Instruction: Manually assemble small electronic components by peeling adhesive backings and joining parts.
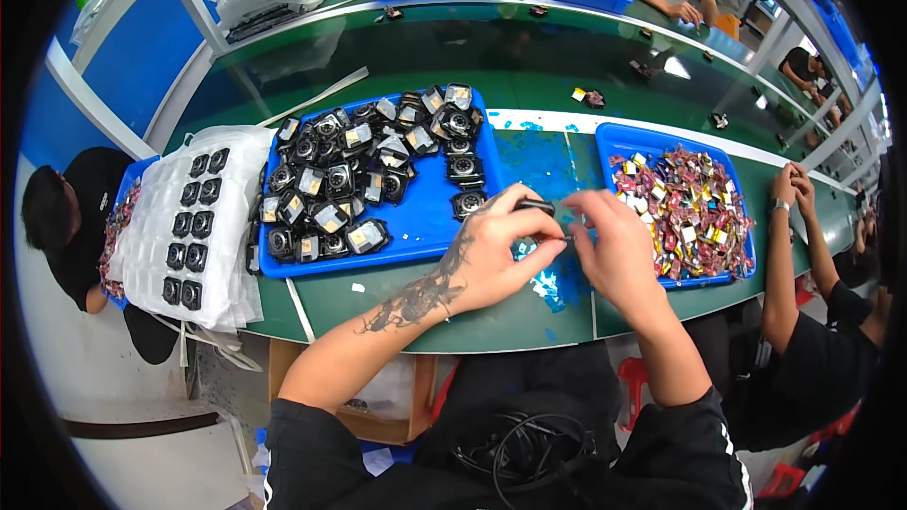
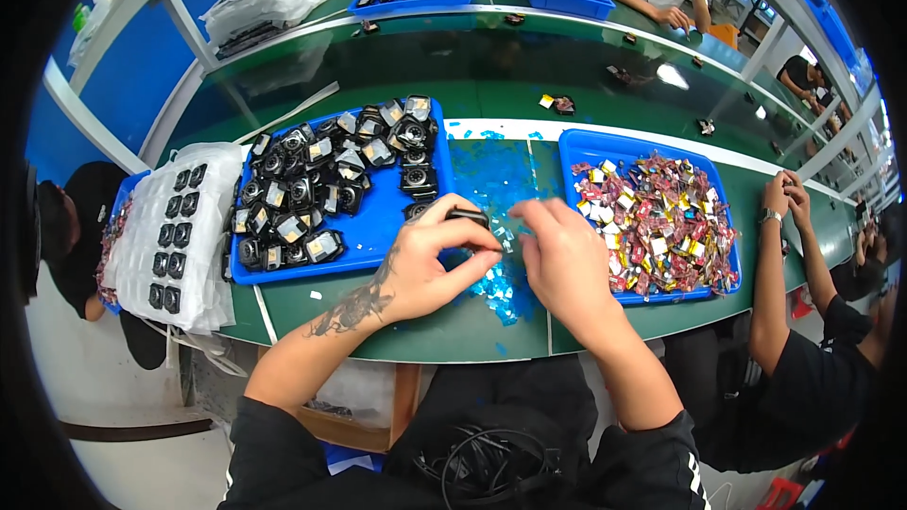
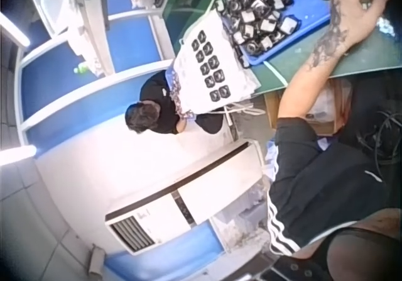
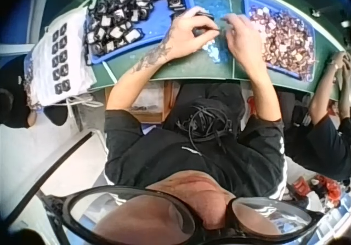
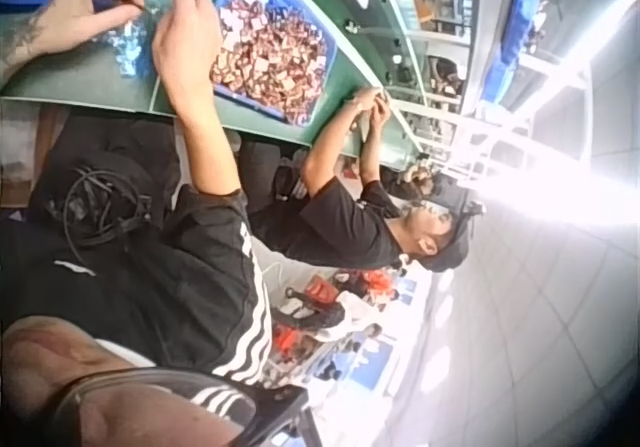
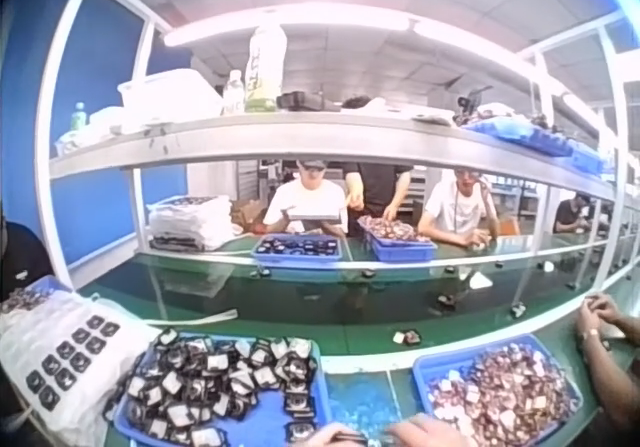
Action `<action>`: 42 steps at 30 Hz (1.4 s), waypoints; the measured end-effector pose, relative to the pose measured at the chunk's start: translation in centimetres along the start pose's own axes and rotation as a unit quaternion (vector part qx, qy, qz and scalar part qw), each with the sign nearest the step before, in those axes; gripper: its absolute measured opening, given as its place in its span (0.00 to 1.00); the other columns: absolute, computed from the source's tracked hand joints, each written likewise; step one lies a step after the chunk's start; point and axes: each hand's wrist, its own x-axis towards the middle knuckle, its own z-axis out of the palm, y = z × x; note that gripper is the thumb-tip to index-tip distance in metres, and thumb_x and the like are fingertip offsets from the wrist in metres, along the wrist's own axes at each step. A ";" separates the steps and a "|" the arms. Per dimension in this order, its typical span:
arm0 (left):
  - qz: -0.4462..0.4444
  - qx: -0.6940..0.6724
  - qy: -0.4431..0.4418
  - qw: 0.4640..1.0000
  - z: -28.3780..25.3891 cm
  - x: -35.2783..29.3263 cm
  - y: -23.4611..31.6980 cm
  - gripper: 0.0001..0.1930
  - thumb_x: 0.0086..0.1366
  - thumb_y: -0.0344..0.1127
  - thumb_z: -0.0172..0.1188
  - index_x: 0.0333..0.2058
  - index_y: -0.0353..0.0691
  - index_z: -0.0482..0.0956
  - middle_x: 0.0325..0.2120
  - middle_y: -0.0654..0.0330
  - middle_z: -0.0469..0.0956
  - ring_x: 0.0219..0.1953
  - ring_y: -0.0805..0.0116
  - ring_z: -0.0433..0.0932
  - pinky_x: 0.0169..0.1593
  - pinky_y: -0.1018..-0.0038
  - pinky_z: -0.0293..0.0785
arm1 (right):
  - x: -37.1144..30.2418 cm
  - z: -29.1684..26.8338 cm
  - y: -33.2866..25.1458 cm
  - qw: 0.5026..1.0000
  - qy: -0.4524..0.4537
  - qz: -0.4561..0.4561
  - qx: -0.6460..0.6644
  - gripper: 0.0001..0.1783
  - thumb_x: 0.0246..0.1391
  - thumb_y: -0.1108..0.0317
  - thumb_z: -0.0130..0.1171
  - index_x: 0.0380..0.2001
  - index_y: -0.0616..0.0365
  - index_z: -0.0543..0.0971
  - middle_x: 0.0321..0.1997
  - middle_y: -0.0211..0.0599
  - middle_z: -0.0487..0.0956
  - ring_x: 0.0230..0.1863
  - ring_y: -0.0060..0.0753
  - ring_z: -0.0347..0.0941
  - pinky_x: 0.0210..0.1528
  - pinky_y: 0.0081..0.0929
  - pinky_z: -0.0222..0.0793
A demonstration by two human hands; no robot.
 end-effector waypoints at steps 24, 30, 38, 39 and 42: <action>-0.182 -0.366 0.030 0.912 0.3 -0.5 -1.1 0.23 0.68 0.25 0.48 0.61 0.35 0.60 0.53 0.54 0.71 0.52 0.69 0.72 0.55 0.71 0.71 | -0.8 -0.8 -3.3 0.955 0.049 0.107 0.272 0.10 0.48 0.81 0.61 0.36 0.63 0.82 0.28 0.41 0.80 0.27 0.29 0.76 0.29 0.22 0.71; -0.210 -0.349 0.027 0.913 0.5 -0.6 -0.2 0.29 0.64 0.20 0.53 0.63 0.36 0.57 0.51 0.55 0.72 0.53 0.69 0.72 0.57 0.75 0.68 | 0.5 0.1 -3.8 0.939 0.096 0.141 0.297 0.06 0.45 0.78 0.67 0.30 0.64 0.82 0.26 0.38 0.80 0.23 0.24 0.74 0.26 0.19 0.69; -0.186 -0.339 0.001 0.922 -0.1 -0.1 -0.7 0.23 0.65 0.20 0.51 0.59 0.30 0.64 0.54 0.53 0.71 0.54 0.67 0.73 0.57 0.72 0.71 | 0.5 0.2 -3.7 0.940 0.076 0.128 0.308 0.07 0.49 0.80 0.63 0.34 0.65 0.81 0.28 0.38 0.81 0.26 0.23 0.77 0.28 0.18 0.71; -0.176 -0.327 0.000 0.928 0.0 -0.2 -0.5 0.23 0.65 0.20 0.51 0.59 0.31 0.64 0.54 0.53 0.71 0.55 0.67 0.72 0.57 0.72 0.71 | 0.5 0.1 -3.8 0.945 0.078 0.126 0.291 0.07 0.49 0.80 0.62 0.34 0.65 0.81 0.29 0.38 0.81 0.26 0.22 0.77 0.28 0.18 0.71; -0.197 -0.351 -0.008 0.916 -0.3 -0.3 -0.4 0.23 0.65 0.20 0.51 0.60 0.31 0.64 0.54 0.53 0.71 0.55 0.67 0.72 0.58 0.72 0.70 | 0.4 -0.1 -3.9 0.931 0.077 0.154 0.322 0.06 0.49 0.80 0.62 0.33 0.64 0.81 0.29 0.37 0.82 0.26 0.22 0.77 0.27 0.18 0.70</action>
